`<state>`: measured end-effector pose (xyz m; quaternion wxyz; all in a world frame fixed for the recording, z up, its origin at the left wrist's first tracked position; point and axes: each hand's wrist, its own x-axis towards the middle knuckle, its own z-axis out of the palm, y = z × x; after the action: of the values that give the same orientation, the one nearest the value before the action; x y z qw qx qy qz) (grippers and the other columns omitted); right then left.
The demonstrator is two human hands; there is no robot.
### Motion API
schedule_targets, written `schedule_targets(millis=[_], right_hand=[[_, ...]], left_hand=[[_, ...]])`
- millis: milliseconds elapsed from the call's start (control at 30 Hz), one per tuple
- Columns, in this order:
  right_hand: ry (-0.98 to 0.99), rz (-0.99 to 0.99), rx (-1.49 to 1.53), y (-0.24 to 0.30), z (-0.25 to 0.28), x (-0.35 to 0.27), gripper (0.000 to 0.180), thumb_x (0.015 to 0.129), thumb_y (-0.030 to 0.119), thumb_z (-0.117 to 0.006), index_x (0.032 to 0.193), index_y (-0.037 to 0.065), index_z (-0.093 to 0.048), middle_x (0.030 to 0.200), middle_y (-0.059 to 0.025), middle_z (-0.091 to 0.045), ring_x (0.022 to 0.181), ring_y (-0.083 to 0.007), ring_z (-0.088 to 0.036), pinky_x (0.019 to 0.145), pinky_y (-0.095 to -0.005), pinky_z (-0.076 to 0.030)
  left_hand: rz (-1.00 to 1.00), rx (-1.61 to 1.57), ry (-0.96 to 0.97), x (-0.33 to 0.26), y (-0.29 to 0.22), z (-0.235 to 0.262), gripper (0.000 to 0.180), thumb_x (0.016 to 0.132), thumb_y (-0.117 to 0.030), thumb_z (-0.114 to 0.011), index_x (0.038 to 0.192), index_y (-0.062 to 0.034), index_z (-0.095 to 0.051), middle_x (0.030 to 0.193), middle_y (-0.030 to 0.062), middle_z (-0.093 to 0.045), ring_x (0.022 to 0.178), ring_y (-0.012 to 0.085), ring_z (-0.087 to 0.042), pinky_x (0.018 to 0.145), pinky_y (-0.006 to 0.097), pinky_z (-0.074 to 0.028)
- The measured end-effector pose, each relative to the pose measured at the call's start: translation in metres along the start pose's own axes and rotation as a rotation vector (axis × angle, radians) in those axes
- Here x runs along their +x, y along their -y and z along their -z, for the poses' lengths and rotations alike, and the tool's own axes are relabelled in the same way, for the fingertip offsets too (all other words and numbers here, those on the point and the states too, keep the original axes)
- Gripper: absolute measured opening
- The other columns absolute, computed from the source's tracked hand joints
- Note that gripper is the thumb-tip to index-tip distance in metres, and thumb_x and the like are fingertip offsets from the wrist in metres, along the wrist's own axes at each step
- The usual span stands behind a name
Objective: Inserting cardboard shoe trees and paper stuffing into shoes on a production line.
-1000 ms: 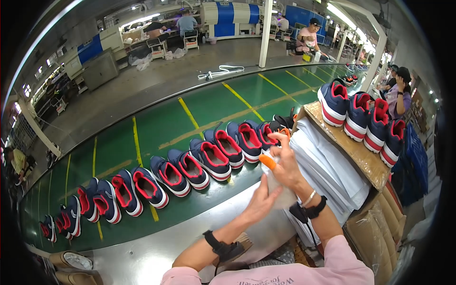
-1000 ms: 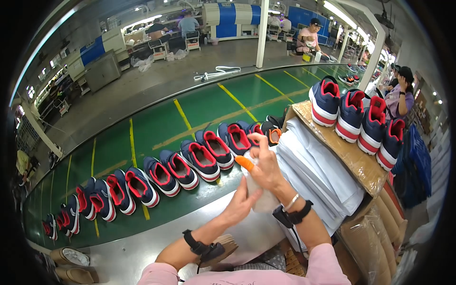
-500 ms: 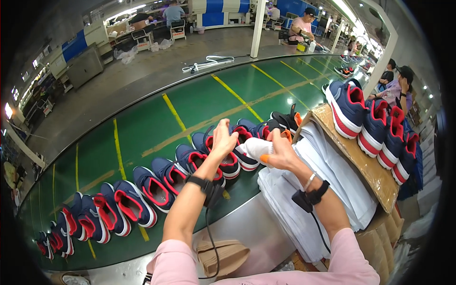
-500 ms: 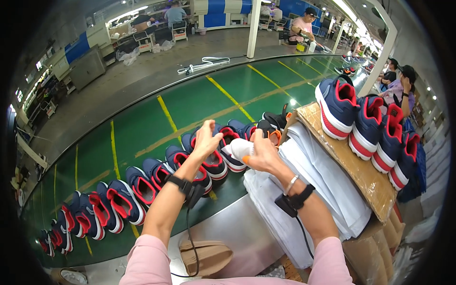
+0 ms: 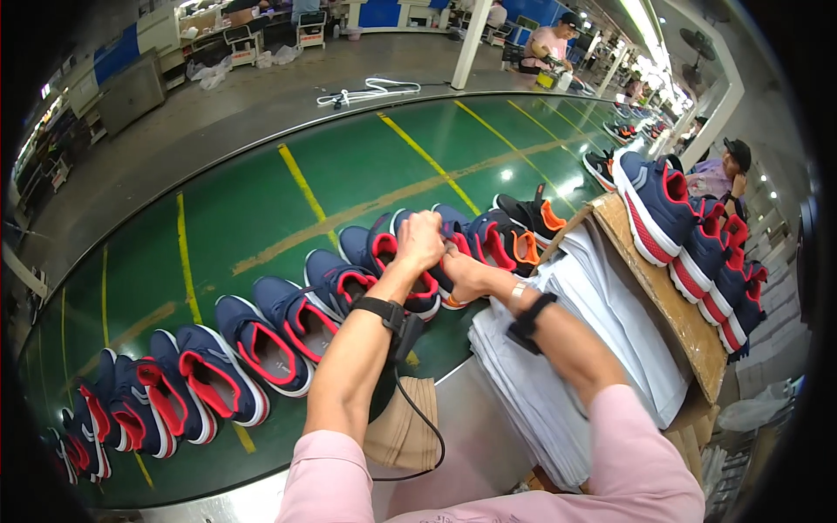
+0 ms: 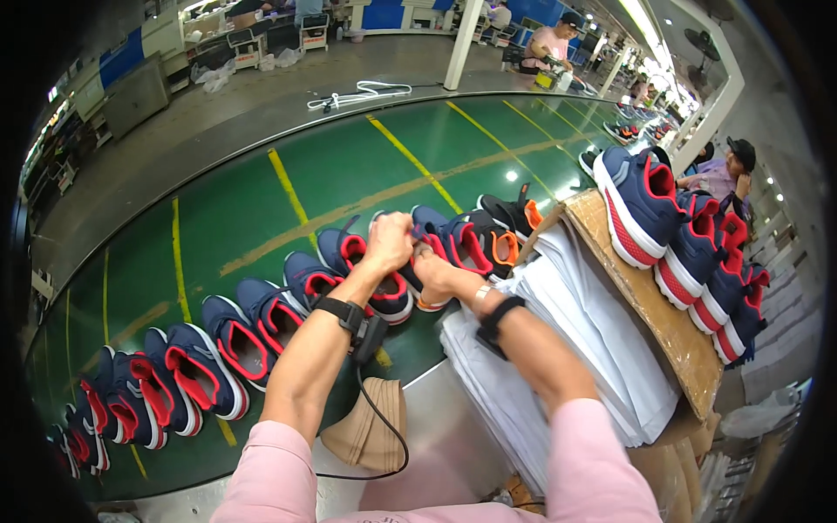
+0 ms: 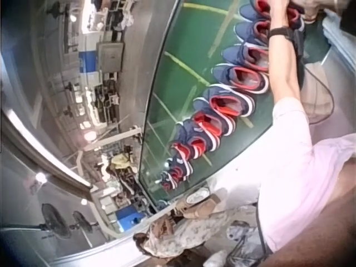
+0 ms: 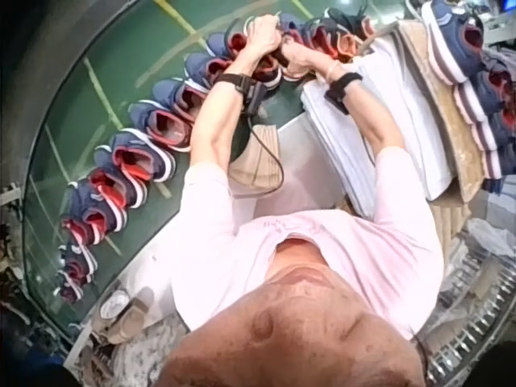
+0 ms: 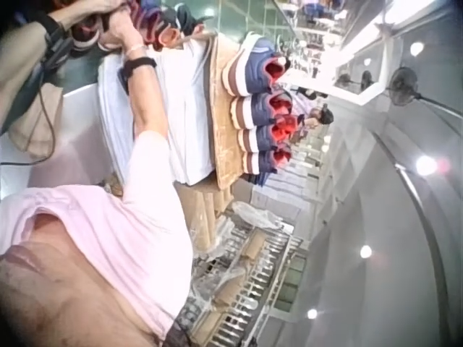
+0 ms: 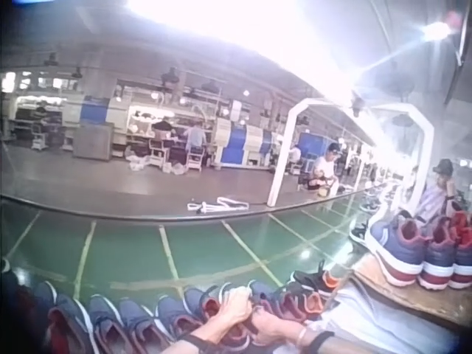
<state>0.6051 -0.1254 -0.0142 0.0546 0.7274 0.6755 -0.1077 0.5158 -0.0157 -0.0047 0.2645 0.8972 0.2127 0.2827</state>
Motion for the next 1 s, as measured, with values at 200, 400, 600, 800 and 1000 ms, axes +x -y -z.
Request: schedule_targets(millis=[200,400,600,800,1000], right_hand=[[-0.016,-0.153,0.279,0.005,0.036,-0.011,0.048,0.067,0.018,-0.065,0.103,-0.010,-0.050,0.101,-0.0282,-0.058,0.093,-0.0417,-0.058,0.079,-0.0437,-0.049],[-0.298,-0.638,0.153,-0.013,0.006,-0.014,0.038,0.069,0.019,-0.067,0.097,-0.003,-0.051,0.095,-0.0282,-0.061,0.092,-0.0402,-0.061,0.078,-0.0463,-0.050],[-0.408,-0.352,0.049,0.034,0.020,0.005,0.032,0.063,0.011,-0.061,0.091,0.000,-0.053,0.087,-0.0239,-0.063,0.083,-0.0403,-0.062,0.073,-0.0475,-0.050],[-0.323,-0.271,0.196,0.150,0.041,0.044,0.033,0.064,0.014,-0.065,0.092,-0.002,-0.059,0.091,-0.0212,-0.065,0.087,-0.0361,-0.064,0.074,-0.0412,-0.052],[-0.331,-0.175,0.356,0.191,0.023,0.050,0.036,0.066,0.019,-0.066,0.092,-0.004,-0.058,0.087,-0.0256,-0.063,0.084,-0.0387,-0.064,0.074,-0.0440,-0.051]], left_hand=[[-0.095,-0.140,-0.169,-0.036,-0.031,0.040,0.017,0.078,-0.013,-0.059,0.086,0.0022,-0.057,0.084,0.0224,-0.058,0.085,0.0388,-0.057,0.075,0.046,-0.047],[-0.369,0.369,0.257,-0.083,-0.025,0.024,0.038,0.073,-0.036,-0.067,0.092,-0.0043,-0.058,0.099,0.0095,-0.052,0.099,0.0258,-0.049,0.082,0.042,-0.040],[-0.206,0.352,0.337,-0.110,-0.012,0.080,0.037,0.074,-0.021,-0.063,0.105,-0.0048,-0.052,0.106,0.0130,-0.047,0.107,0.0287,-0.046,0.080,0.046,-0.048],[-0.239,0.323,0.226,-0.165,0.054,0.156,0.035,0.073,-0.012,-0.060,0.104,0.0005,-0.049,0.108,0.0176,-0.046,0.105,0.0336,-0.046,0.088,0.039,-0.045],[-0.152,0.397,0.362,-0.209,0.031,0.218,0.048,0.070,-0.023,-0.070,0.108,-0.0017,-0.051,0.115,0.0165,-0.049,0.109,0.0339,-0.047,0.095,0.042,-0.038]])
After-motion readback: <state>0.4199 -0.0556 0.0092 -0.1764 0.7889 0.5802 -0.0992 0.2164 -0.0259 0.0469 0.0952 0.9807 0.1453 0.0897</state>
